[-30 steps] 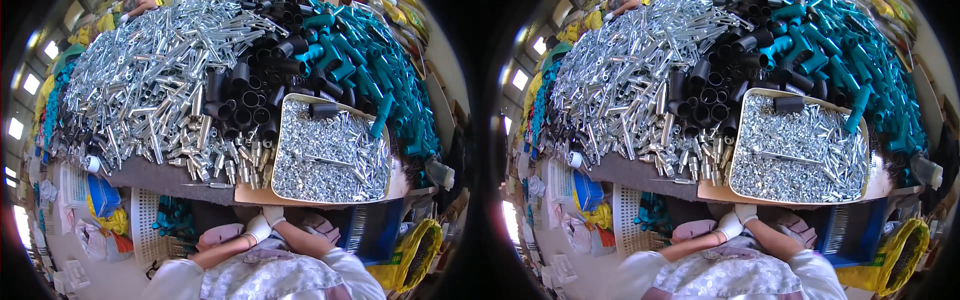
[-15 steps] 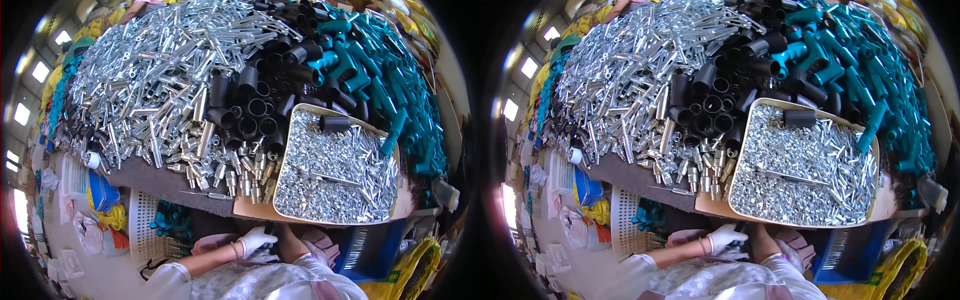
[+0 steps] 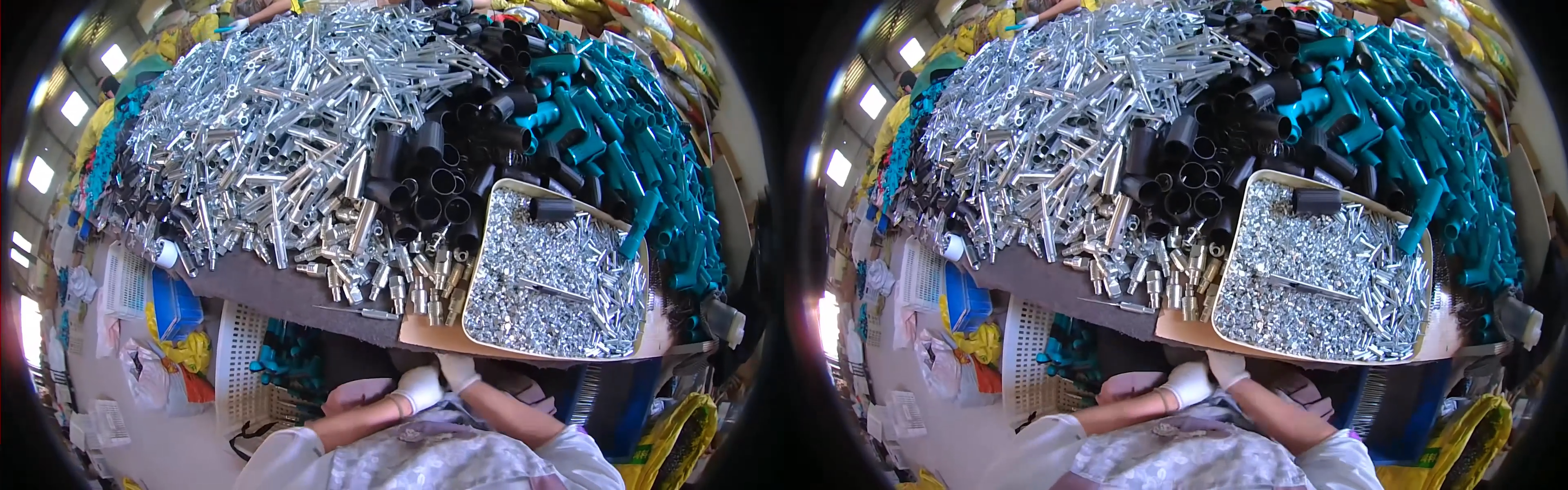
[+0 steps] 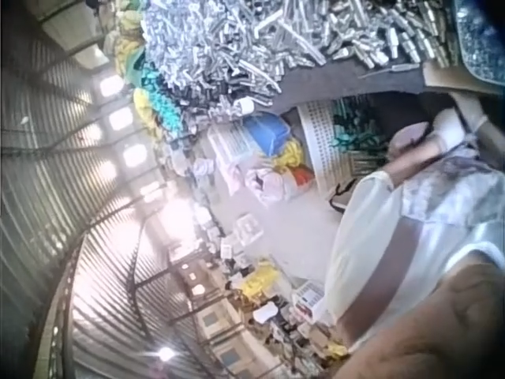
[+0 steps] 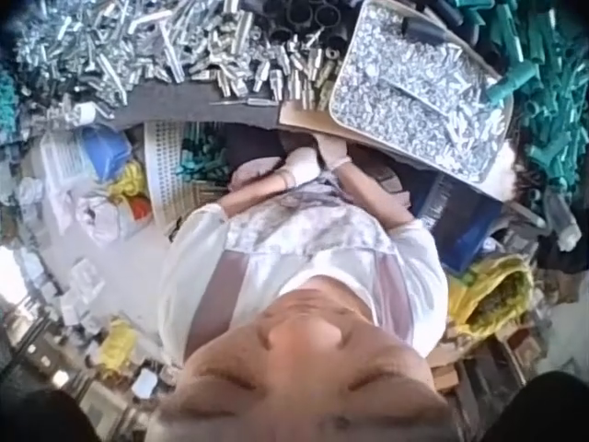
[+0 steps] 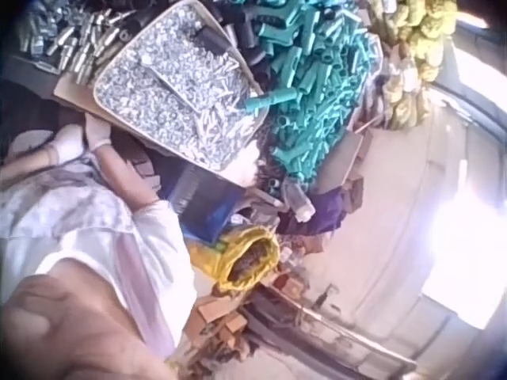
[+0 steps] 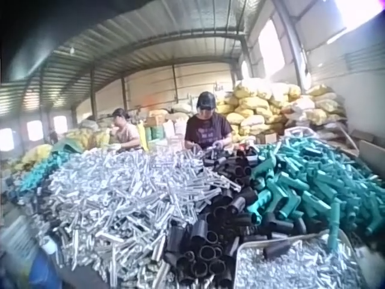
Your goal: Assembling plastic handles onto metal rods and securing them with pins at a manufacturing workbench.
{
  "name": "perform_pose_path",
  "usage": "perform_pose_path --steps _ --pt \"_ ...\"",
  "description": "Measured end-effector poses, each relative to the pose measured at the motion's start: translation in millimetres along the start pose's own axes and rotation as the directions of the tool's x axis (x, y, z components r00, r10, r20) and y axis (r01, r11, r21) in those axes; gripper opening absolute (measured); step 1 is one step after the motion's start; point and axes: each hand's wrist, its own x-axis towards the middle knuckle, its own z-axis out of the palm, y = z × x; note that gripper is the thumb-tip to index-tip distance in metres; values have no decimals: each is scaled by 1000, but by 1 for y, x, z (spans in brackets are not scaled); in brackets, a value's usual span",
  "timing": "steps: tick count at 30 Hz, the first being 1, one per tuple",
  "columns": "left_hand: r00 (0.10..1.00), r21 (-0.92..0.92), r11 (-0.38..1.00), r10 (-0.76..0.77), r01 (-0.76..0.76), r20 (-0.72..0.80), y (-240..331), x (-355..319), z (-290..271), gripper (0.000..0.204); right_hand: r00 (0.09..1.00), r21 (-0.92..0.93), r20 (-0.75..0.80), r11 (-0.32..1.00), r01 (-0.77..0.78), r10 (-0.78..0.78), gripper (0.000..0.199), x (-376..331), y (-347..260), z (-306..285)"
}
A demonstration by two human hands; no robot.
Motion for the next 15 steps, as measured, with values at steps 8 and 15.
perform_pose_path --steps 8,15 --pt "996 -62 996 -73 69 -58 5 4 0 45 976 -192 -170 976 102 -135 32 14 21 21" --pt "977 -208 978 -66 22 -205 12 4 16 38 944 43 -297 990 -135 141 48 13 24 40"
